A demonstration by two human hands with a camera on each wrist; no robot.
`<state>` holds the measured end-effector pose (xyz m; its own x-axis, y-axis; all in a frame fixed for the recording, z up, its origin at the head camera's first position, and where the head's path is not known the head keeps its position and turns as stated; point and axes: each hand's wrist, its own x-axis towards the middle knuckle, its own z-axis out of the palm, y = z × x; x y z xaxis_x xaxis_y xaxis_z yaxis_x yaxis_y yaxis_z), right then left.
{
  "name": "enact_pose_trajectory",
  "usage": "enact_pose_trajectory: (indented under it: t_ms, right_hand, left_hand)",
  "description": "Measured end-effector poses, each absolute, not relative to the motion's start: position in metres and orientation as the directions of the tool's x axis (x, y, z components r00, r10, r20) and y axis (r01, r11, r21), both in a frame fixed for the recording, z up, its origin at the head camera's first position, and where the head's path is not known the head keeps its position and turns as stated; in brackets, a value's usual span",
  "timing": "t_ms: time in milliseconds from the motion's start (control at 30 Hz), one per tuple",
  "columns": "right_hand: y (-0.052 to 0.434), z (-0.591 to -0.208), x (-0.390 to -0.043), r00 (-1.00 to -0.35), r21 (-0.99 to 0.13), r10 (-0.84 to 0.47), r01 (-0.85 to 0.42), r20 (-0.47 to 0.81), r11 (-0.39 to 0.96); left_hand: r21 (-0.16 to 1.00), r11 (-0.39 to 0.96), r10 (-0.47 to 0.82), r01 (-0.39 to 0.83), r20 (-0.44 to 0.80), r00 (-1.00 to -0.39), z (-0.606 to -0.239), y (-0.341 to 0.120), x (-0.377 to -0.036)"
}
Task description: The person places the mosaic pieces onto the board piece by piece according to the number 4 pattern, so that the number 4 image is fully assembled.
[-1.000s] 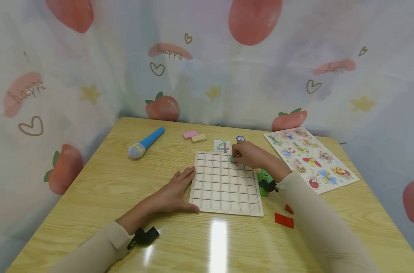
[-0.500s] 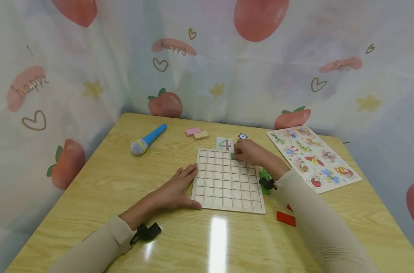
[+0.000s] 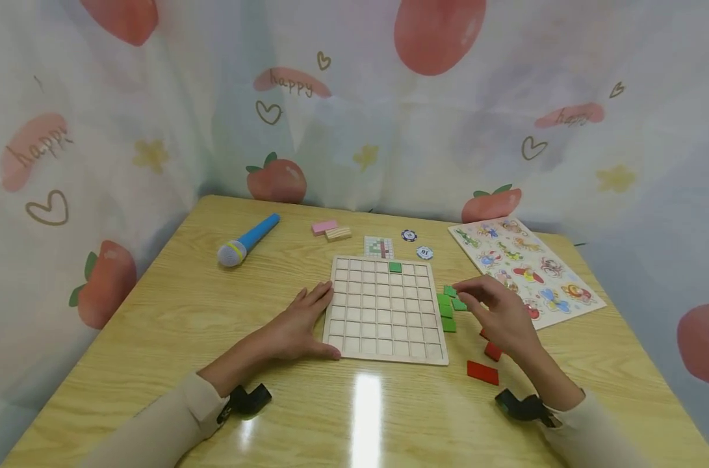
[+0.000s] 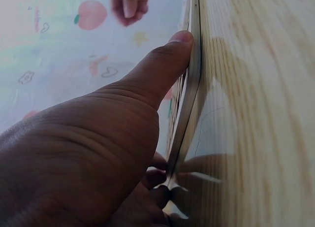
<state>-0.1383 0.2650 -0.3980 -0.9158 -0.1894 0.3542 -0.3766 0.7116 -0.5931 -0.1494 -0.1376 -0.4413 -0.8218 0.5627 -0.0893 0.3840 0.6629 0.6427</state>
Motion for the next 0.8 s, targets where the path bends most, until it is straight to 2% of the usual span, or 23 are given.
enact_pose_trajectory:
  t_ms: [100,167,400,800]
  right_hand:
    - [0.271,-0.414,-0.135,-0.931,-0.654,-0.117,-0.328,0.345,0.682]
    - [0.271,-0.423,-0.137,-0.935,-0.661,-0.113,-0.321,0.337,0.678]
    - [0.270,-0.442,-0.144,-0.935,-0.549,-0.145,-0.312,0.325,0.775]
    - [0.279,-0.444,-0.143,-0.946,-0.488,-0.109,-0.253,0.305,0.835]
  left_hand:
    - [0.642,0.672,0.548,0.370,-0.094,-0.831,-0.440,-0.141,-0.149]
    - [0.640,0.672,0.549,0.372,-0.094,-0.830,-0.440,-0.143,-0.149]
    - [0.634,0.675,0.554,0.377,-0.098,-0.827,-0.443,-0.143,-0.150]
    - [0.632,0.661,0.574,0.403,-0.080,-0.815,-0.444,-0.137,-0.151]
